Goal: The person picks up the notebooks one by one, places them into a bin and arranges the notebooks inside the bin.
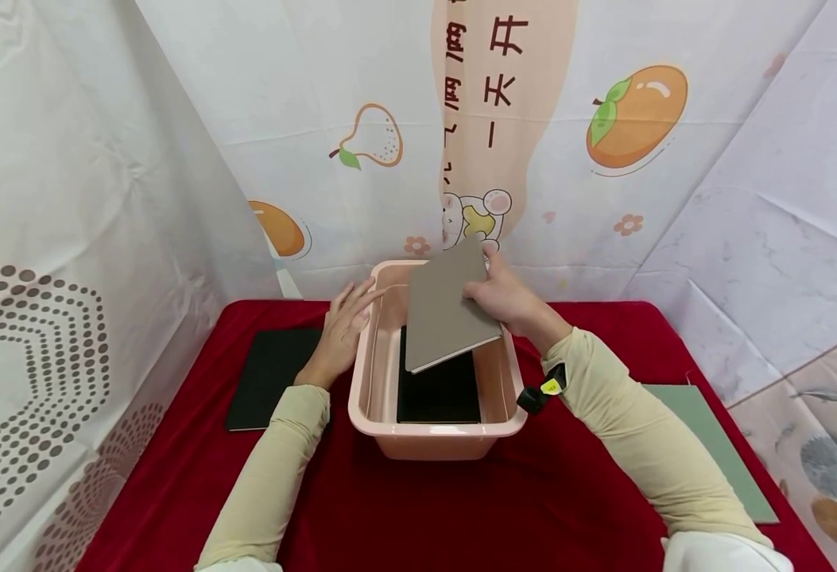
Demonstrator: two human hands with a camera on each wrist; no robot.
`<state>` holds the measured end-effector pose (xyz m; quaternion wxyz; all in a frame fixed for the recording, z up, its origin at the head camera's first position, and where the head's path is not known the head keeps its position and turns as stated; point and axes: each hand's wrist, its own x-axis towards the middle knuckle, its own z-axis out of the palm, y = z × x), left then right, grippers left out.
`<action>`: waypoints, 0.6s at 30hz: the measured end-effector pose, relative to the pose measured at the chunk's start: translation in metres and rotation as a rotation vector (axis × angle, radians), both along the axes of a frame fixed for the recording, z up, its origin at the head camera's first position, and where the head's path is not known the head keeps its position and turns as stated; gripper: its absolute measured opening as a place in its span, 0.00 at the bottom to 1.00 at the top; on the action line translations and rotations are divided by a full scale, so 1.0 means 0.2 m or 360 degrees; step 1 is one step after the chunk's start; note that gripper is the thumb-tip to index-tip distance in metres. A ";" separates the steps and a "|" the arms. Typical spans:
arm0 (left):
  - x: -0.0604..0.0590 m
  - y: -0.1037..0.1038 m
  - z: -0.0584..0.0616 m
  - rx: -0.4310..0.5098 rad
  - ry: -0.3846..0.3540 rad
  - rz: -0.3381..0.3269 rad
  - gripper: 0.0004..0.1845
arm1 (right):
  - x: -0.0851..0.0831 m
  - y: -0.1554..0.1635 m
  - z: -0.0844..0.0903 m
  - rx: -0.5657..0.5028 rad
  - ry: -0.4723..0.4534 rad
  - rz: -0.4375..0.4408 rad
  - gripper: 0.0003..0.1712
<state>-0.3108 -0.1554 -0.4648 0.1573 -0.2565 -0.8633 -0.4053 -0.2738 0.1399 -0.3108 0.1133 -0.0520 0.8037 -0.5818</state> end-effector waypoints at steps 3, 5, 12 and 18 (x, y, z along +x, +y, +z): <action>0.01 0.00 0.00 0.0003 -0.0005 -0.0004 0.26 | -0.01 -0.03 -0.01 0.0009 -0.0026 0.0037 0.44; 0.01 0.00 0.00 0.0007 -0.0006 -0.0009 0.26 | -0.01 -0.04 -0.02 0.0054 -0.0047 0.0052 0.46; 0.01 0.00 0.00 0.0014 -0.0001 -0.0018 0.27 | -0.05 -0.09 -0.04 0.0127 -0.0076 0.0001 0.52; 0.00 0.00 0.00 0.0017 0.0018 -0.0015 0.27 | -0.07 -0.12 -0.06 0.0112 -0.0040 0.0007 0.49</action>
